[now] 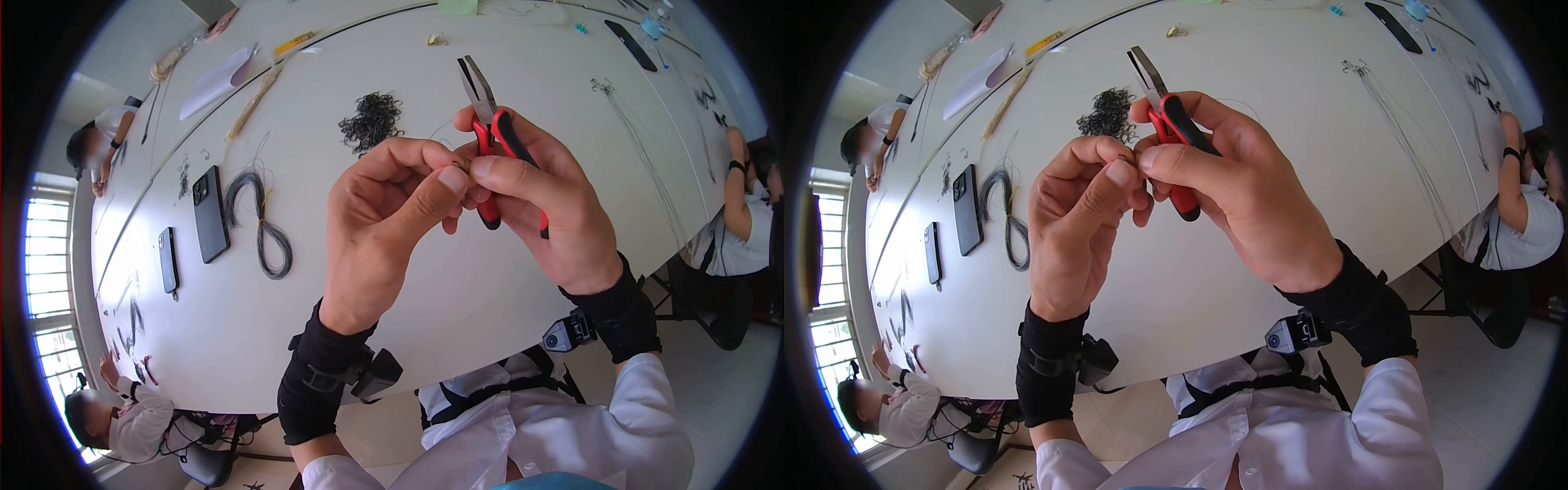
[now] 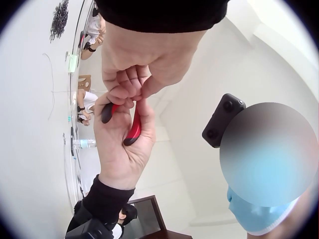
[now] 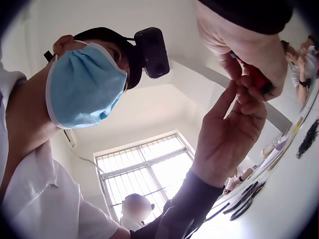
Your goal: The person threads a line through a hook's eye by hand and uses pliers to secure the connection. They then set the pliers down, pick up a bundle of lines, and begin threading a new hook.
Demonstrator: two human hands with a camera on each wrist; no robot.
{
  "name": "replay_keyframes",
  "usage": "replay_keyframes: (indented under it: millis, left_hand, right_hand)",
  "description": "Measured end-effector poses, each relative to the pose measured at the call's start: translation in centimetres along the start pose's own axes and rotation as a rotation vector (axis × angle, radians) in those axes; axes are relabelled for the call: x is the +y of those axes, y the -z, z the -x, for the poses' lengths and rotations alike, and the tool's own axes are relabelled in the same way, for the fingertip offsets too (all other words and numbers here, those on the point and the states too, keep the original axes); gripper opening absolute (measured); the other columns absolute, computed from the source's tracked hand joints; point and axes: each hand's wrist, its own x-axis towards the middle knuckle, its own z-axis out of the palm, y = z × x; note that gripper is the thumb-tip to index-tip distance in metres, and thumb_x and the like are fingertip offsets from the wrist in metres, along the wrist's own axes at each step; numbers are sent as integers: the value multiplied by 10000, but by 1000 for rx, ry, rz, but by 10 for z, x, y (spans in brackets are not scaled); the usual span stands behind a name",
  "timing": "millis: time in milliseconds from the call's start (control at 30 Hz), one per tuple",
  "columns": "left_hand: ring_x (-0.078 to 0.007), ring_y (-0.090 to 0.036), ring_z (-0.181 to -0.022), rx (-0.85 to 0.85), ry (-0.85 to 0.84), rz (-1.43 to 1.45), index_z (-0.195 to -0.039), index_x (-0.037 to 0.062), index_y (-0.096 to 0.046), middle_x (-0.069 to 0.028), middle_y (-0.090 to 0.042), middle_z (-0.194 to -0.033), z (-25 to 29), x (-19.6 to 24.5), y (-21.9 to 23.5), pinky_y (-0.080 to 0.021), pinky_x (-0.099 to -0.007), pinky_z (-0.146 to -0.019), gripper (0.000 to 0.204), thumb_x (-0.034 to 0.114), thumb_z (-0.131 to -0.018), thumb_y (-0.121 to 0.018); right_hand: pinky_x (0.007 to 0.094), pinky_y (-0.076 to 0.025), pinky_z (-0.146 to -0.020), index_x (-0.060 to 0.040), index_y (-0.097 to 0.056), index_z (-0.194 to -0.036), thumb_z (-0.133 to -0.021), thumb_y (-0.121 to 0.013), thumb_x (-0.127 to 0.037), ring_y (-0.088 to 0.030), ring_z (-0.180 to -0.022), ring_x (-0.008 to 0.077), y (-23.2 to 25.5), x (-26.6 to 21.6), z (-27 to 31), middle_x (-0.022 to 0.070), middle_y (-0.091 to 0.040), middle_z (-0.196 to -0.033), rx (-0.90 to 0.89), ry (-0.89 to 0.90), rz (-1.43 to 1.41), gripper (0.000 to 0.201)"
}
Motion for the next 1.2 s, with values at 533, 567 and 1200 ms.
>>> replay_keyframes:
  millis: [533, 567, 1200]
  left_hand:
    - [-143, -643, -767, 88, 42, -114, -1109, -24, -638, -78, -668, -880, 2, 7, -7, -492, -293, -679, 149, 76, -1000, -620]
    - [-140, -641, -765, 92, 47, -106, -1110, -21, -639, -73, -667, -875, 2, 6, -7, -492, -292, -679, 150, 82, -1001, -626]
    - [-124, -628, -759, 138, -25, -164, -1075, -9, -662, -59, -675, -884, 0, 1, -6, -506, -285, -693, 149, 121, -1001, -667]
  right_hand:
    - [235, -470, -800, -27, -561, -1295, -955, -644, -136, -584, -870, 80, -4, 5, -2, 9, -627, -954, 85, 78, 33, 366]
    - [253, -464, -810, -22, -539, -1308, -951, -637, -148, -572, -881, 87, -6, 5, -2, 15, -616, -960, 95, 138, 91, 390]
    - [248, -421, -797, -15, -516, -1303, -973, -586, -132, -510, -860, 85, -11, 15, -1, 37, -575, -964, 145, 394, 380, 357]
